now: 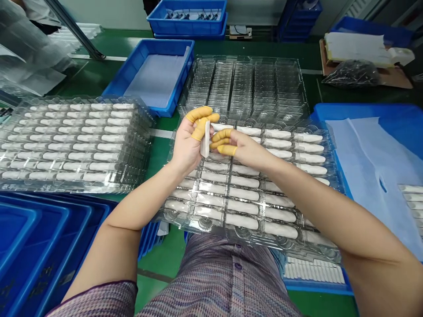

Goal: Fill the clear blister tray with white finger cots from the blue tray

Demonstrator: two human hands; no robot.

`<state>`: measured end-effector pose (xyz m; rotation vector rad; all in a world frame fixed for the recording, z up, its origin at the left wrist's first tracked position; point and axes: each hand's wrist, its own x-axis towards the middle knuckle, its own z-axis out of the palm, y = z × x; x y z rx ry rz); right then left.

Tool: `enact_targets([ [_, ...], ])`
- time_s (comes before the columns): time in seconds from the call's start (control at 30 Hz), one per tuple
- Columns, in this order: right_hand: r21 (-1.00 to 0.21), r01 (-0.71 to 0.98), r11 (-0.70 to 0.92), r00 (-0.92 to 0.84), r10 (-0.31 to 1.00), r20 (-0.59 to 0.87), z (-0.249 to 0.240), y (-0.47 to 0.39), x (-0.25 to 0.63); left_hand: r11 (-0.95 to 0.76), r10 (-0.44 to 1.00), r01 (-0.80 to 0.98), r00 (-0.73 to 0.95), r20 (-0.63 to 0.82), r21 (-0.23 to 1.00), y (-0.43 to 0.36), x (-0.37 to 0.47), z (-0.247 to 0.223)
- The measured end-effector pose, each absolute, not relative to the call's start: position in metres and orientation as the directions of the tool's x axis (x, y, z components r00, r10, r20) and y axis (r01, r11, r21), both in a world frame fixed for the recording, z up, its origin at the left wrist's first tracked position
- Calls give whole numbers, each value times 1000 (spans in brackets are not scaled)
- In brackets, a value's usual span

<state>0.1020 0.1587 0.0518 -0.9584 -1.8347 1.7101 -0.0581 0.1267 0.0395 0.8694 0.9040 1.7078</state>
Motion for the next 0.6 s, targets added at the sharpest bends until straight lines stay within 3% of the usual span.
enact_targets([
  [0.1,-909,20,-416,-734,611,-296,57,138,105,-218,965,-434,-230,126,874,124,-54,40],
  [0.2,-852,-65,-519,-707,627,-328,56,127,103,-202,976,-422,-166,144,884,119,-48,39],
  [0.43,-848,-128,-514,-677,670,-304,56,127,108,-244,970,-407,-86,229,880,112,-43,38],
  [0.5,-891,-123,-437,-615,738,-278,54,130,112,-219,976,-429,-91,199,876,113,-44,37],
  [0.6,-979,-50,-197,-492,858,-147,49,134,117,-209,978,-399,-91,188,893,114,-45,34],
])
